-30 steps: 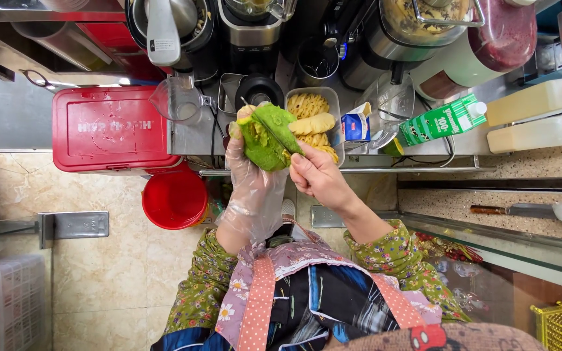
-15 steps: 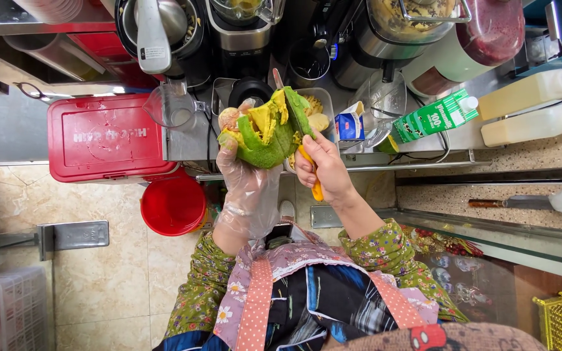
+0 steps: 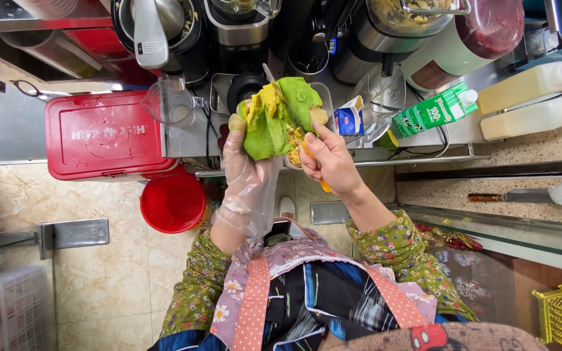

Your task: The person cuts an avocado in half with a knife, removes the pit, scoops the flesh into a blender jar, discards the skin, then pours milk from a carton into the blender and stirs the mixture with a spoon to prepare an avocado drink.

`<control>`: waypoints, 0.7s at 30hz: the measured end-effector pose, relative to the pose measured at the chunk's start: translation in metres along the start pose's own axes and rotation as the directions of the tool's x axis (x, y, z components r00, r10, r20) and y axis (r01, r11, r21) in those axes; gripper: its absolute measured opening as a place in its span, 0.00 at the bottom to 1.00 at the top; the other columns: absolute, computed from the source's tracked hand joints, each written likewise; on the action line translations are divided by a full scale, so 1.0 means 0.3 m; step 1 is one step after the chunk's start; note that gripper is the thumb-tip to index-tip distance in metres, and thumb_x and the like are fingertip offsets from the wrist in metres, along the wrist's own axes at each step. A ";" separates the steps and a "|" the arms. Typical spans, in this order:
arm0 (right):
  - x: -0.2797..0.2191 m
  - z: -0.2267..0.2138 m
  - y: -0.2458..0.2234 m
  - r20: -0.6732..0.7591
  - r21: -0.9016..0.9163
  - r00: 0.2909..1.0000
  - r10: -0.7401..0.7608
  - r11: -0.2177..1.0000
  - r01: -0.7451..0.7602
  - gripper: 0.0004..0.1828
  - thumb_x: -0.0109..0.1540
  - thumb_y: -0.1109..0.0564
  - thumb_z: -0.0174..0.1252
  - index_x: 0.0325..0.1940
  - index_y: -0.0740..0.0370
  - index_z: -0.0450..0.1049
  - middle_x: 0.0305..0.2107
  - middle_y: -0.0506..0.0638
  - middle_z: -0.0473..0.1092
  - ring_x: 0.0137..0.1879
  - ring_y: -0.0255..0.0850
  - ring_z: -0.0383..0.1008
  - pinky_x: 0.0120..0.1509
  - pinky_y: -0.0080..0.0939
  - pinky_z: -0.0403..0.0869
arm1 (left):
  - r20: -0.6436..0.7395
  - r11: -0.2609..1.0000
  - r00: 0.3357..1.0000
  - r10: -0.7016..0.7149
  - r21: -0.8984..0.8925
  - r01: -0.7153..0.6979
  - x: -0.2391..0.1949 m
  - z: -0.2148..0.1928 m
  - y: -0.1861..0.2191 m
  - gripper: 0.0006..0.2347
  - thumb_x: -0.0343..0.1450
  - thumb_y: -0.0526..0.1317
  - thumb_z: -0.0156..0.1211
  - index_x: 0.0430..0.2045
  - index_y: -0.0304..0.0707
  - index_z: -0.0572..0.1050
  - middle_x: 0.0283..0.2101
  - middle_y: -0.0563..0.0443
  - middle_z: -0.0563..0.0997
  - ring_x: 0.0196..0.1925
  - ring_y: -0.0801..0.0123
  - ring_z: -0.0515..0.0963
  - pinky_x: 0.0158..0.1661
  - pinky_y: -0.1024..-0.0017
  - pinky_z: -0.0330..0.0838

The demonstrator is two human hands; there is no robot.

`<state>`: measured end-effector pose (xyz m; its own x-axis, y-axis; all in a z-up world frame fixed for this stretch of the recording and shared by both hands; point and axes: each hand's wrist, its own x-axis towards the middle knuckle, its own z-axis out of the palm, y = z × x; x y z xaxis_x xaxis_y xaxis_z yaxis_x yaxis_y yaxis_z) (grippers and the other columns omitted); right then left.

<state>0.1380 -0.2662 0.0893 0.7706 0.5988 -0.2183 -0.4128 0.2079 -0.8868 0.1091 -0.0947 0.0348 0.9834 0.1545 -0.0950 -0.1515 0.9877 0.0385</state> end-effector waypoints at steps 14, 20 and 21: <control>0.005 -0.114 -0.057 0.062 0.094 0.996 0.059 0.993 -0.065 0.21 0.74 0.54 0.41 0.72 0.54 0.60 0.22 0.44 0.56 0.21 0.28 0.52 0.24 0.27 0.57 | 0.052 0.996 0.996 -0.074 0.045 0.071 -0.017 -0.006 0.095 0.20 0.70 0.43 0.70 0.54 0.39 0.71 0.54 0.49 0.79 0.59 0.60 0.79 0.64 0.58 0.73; -0.052 -0.256 -0.066 0.191 -0.093 0.954 0.231 0.972 -0.217 0.18 0.75 0.54 0.44 0.68 0.63 0.63 0.23 0.43 0.57 0.25 0.28 0.52 0.26 0.27 0.55 | -0.055 0.970 0.982 -0.180 0.158 0.187 -0.085 -0.072 0.181 0.22 0.72 0.48 0.68 0.55 0.37 0.70 0.51 0.48 0.78 0.55 0.61 0.79 0.57 0.64 0.77; -0.047 -0.267 -0.073 0.219 -0.120 0.945 0.243 0.968 -0.221 0.18 0.75 0.54 0.45 0.67 0.64 0.63 0.24 0.43 0.57 0.26 0.28 0.52 0.27 0.27 0.55 | -0.086 0.968 0.979 -0.187 0.153 0.198 -0.082 -0.089 0.191 0.22 0.73 0.49 0.67 0.56 0.38 0.69 0.52 0.48 0.78 0.54 0.62 0.79 0.56 0.65 0.78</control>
<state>0.1750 -0.3411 0.0791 0.5216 0.7857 -0.3326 -0.5113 -0.0242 -0.8591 0.0736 -0.0412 0.0127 0.9822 -0.0315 -0.1853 0.0636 0.9834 0.1702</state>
